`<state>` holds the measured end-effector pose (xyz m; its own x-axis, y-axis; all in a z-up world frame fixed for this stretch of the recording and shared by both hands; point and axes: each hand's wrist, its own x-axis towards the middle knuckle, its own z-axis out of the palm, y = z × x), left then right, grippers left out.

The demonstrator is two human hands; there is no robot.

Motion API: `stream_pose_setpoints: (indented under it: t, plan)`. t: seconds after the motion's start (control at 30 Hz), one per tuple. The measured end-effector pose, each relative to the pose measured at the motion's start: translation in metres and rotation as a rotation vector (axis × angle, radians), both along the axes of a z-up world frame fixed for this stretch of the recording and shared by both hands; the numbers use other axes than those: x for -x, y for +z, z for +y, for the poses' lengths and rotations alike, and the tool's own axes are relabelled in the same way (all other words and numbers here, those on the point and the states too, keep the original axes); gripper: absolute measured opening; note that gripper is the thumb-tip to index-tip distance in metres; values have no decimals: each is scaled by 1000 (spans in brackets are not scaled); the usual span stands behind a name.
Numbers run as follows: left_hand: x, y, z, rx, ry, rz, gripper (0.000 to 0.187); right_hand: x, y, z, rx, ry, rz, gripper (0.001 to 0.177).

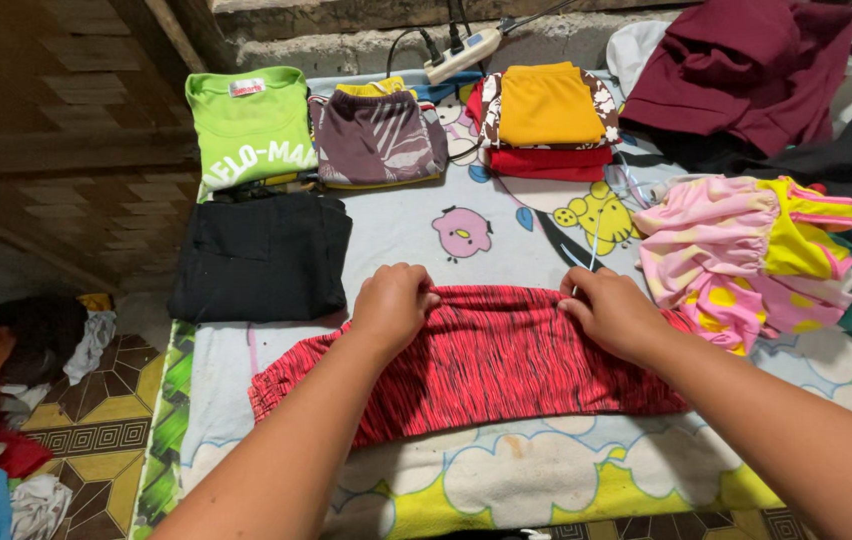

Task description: The person folds several pieces of clothing on a bed. They fold a yellow garment, a mustard-colored top, and a pair of red patterned pants, placing each folded item into a neat stack.

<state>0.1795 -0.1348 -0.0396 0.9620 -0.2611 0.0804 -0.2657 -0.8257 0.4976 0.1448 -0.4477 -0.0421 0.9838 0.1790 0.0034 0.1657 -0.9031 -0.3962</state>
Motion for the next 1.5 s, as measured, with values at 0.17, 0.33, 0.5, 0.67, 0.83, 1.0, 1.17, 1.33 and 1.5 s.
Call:
stream_pose_setpoints:
  t: [0.17,0.33,0.5,0.67,0.83,1.0,1.17,1.33,1.5]
  plan:
    - [5,-2,-8,20,139,-58,16,-5,-4,-6,59,-52,-96,24]
    - [46,-12,-25,104,11,-581,23,14,-2,19,51,-45,-389,33]
    - [101,-26,-49,95,-240,-395,51,72,-38,62,-17,235,-315,66]
    - [106,-27,-13,-117,-82,-292,77,79,-56,-11,310,25,-225,71]
    - [101,-23,22,-167,-15,-288,80,92,-44,-76,50,-180,-266,60]
    - [98,-21,3,-118,-57,-274,74,127,-41,-91,-114,-630,-194,27]
    - [101,-32,-45,-40,-272,-178,71,129,-52,-91,-37,-476,-122,38]
    - [100,-47,-46,-106,-302,-216,72,130,-59,-131,-194,-510,-66,23]
    - [98,-49,-46,-124,-301,-220,73,142,-76,-166,-1027,-787,188,23]
